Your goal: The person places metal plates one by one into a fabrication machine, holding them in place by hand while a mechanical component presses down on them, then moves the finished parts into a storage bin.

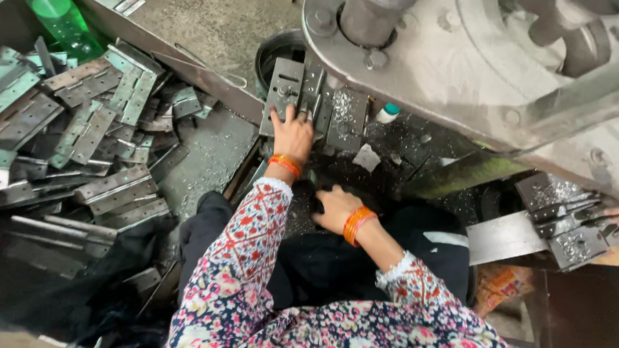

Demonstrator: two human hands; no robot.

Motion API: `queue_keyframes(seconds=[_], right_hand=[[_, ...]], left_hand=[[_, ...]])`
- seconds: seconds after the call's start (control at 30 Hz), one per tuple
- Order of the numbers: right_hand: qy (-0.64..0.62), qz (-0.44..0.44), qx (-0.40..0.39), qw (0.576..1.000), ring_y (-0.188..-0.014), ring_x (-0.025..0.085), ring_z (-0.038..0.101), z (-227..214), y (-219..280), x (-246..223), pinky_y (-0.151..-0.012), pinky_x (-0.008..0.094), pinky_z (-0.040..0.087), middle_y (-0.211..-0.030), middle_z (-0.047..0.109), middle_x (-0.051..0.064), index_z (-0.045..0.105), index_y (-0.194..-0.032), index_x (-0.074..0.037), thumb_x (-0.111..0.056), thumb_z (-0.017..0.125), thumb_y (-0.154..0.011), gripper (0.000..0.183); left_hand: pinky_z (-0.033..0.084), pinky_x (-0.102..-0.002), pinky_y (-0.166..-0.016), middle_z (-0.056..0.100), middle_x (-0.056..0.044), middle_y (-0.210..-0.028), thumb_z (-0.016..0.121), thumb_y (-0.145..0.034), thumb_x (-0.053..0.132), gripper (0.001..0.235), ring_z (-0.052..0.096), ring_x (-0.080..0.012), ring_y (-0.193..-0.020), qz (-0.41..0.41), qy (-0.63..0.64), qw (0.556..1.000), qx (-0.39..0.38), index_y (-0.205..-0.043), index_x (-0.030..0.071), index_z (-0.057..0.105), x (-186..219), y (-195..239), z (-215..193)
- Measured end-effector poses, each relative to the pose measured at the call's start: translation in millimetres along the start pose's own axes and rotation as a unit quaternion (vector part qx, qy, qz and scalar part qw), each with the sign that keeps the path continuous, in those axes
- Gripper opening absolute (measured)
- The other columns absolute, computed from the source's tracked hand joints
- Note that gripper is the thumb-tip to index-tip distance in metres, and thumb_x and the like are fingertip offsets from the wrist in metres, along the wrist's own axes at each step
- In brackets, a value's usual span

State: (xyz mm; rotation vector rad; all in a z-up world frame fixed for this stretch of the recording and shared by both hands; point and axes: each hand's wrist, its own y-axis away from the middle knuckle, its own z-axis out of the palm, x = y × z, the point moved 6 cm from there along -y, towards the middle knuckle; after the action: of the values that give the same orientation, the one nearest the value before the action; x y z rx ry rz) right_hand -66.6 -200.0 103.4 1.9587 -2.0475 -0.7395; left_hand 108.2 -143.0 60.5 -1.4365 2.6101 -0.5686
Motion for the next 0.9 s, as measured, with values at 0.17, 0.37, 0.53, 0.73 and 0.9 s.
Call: queue_keyframes(seconds=[0.17, 0.37, 0.53, 0.73, 0.9], right_hand=[[-0.004, 0.02, 0.032, 0.999, -0.101, 0.044, 0.068, 25.2, 3.7, 7.9, -0.087, 0.052, 0.057, -0.123, 0.058, 0.025, 0.063, -0.13, -0.013, -0.035, 0.073, -0.081, 0.054], [-0.058, 0.042, 0.11, 0.991, -0.093, 0.043, 0.07, 91.0, 16.3, 20.5, -0.079, 0.051, 0.059, -0.125, 0.055, 0.02, 0.065, -0.127, -0.022, -0.027, 0.077, -0.076, 0.052], [-0.05, 0.012, 0.08, 0.995, -0.094, 0.047, 0.067, 61.2, 13.9, 15.5, -0.083, 0.052, 0.058, -0.13, 0.052, 0.025, 0.064, -0.127, -0.018, -0.034, 0.077, -0.076, 0.055], [0.009, -0.01, 0.006, 1.0, -0.104, 0.043, 0.067, -15.8, 3.5, -3.1, -0.087, 0.05, 0.057, -0.121, 0.062, 0.022, 0.064, -0.128, -0.018, -0.05, 0.068, -0.085, 0.054], [0.007, 0.022, 0.024, 0.999, -0.099, 0.044, 0.068, 28.9, 5.0, 11.4, -0.085, 0.051, 0.058, -0.125, 0.058, 0.022, 0.063, -0.127, -0.016, -0.041, 0.072, -0.082, 0.052]], left_hand=[[0.018, -0.076, -0.113, 0.069, -0.003, -0.122, 0.057, -0.09, 0.022, 0.025, 0.043, -0.0326, -0.137, 0.014, -0.002, 0.997, -0.072, -0.101, 0.014, 0.078, 5.2, 0.7, -12.4], [0.018, -0.076, -0.114, 0.067, -0.002, -0.128, 0.057, -0.092, 0.02, 0.027, 0.043, -0.0334, -0.137, 0.002, 0.03, 0.999, -0.033, -0.106, 0.011, 0.078, -1.7, 2.8, -21.4], [0.017, -0.076, -0.115, 0.063, 0.0, -0.142, 0.056, -0.091, 0.019, 0.032, 0.042, -0.0321, -0.139, 0.004, 0.059, 0.998, 0.009, -0.117, 0.013, 0.075, -4.0, 8.5, -12.0], [0.014, -0.078, -0.113, 0.061, 0.0, -0.14, 0.057, -0.089, 0.019, 0.04, 0.041, -0.0339, -0.139, 0.003, 0.055, 0.998, 0.004, -0.126, 0.015, 0.072, -6.6, 4.9, -4.5], [0.014, -0.077, -0.115, 0.062, 0.0, -0.141, 0.056, -0.093, 0.019, 0.03, 0.038, -0.0329, -0.145, 0.005, 0.062, 0.995, -0.075, -0.116, 0.014, 0.075, -5.3, 1.5, -10.3]])
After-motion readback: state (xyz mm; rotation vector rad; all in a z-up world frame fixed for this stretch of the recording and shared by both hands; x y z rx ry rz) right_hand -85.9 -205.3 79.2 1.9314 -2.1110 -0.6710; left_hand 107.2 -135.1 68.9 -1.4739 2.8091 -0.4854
